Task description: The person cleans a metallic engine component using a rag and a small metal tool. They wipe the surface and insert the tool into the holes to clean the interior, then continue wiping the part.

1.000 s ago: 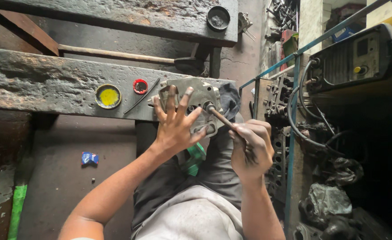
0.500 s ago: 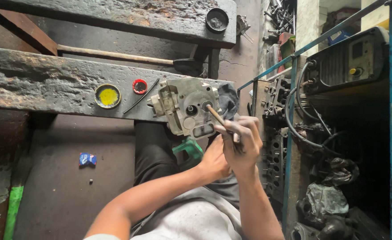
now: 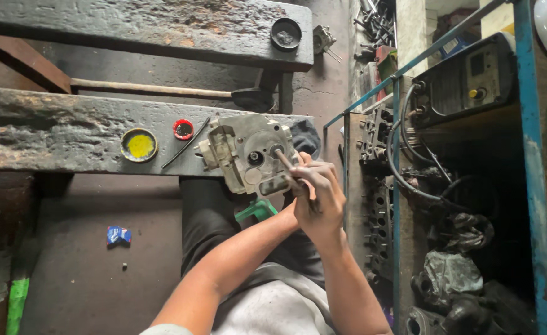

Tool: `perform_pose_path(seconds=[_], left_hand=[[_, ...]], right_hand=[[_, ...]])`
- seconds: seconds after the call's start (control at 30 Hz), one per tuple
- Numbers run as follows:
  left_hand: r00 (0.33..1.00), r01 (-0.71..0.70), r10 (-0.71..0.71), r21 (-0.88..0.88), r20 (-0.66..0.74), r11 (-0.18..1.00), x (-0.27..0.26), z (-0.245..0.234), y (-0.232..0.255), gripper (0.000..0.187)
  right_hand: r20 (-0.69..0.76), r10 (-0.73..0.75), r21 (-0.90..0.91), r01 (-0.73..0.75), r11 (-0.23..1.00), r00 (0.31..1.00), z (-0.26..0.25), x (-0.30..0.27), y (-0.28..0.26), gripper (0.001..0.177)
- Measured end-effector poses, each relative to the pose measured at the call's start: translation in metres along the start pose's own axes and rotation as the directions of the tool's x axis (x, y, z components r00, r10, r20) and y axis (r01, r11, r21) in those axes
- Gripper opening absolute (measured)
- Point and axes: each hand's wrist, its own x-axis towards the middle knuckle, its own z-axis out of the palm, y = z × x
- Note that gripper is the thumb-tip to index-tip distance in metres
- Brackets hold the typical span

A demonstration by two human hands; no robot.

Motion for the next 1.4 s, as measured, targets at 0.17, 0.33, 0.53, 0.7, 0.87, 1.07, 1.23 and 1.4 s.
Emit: perform_pose_path(seconds=[0.17, 0.33, 0.53, 0.7, 0.87, 1.07, 1.23, 1.4], left_hand=[[0.999, 0.005, -0.005, -0.008, 0.037, 1.000, -0.006, 0.001, -0.002, 0.040], [0.998, 0.003, -0.002, -0.018, 0.066, 1.000, -0.006, -0.011, -0.002, 0.037], [0.970, 0.102, -0.065, -0.147, 0.236, 0.984, -0.032, -0.067, 0.022, 0.034], [0.933, 0.360, -0.361, -0.089, 0.000, 0.929, -0.080, -0.140, 0.036, 0.031], [0.895, 0.092, -0.181, -0.228, -0.408, 0.969, -0.068, -0.198, 0.049, 0.038], [0.901, -0.308, 0.234, -0.159, -0.365, 0.938, -0.028, -0.213, 0.045, 0.039], [0.864, -0.411, 0.351, -0.103, -0.362, 0.906, -0.016, -0.203, 0.036, 0.041], [0.879, -0.273, 0.182, -0.151, -0.442, 0.950, -0.015, -0.192, 0.030, 0.024]], right_hand=[[0.015, 0.018, -0.041, -0.018, 0.999, 1.000, -0.005, 0.002, -0.003, 0.038], [-0.021, 0.040, -0.054, -0.041, 0.998, 0.999, -0.002, 0.002, -0.001, 0.046], [-0.002, -0.014, -0.015, 0.013, 1.000, 1.000, -0.002, 0.003, -0.002, 0.044], [0.056, 0.096, -0.099, -0.090, 0.991, 0.994, -0.008, 0.007, 0.000, 0.056], [0.035, 0.211, -0.049, -0.209, 0.977, 0.977, -0.025, -0.026, 0.005, 0.044], [0.262, 0.538, -0.621, -0.287, 0.729, 0.801, -0.032, -0.124, 0.045, 0.040], [0.349, 0.669, -0.592, -0.398, 0.701, 0.657, -0.094, -0.170, 0.037, 0.032], [-0.185, 0.307, -0.857, -0.306, 0.414, 0.934, -0.236, -0.141, 0.001, 0.021]])
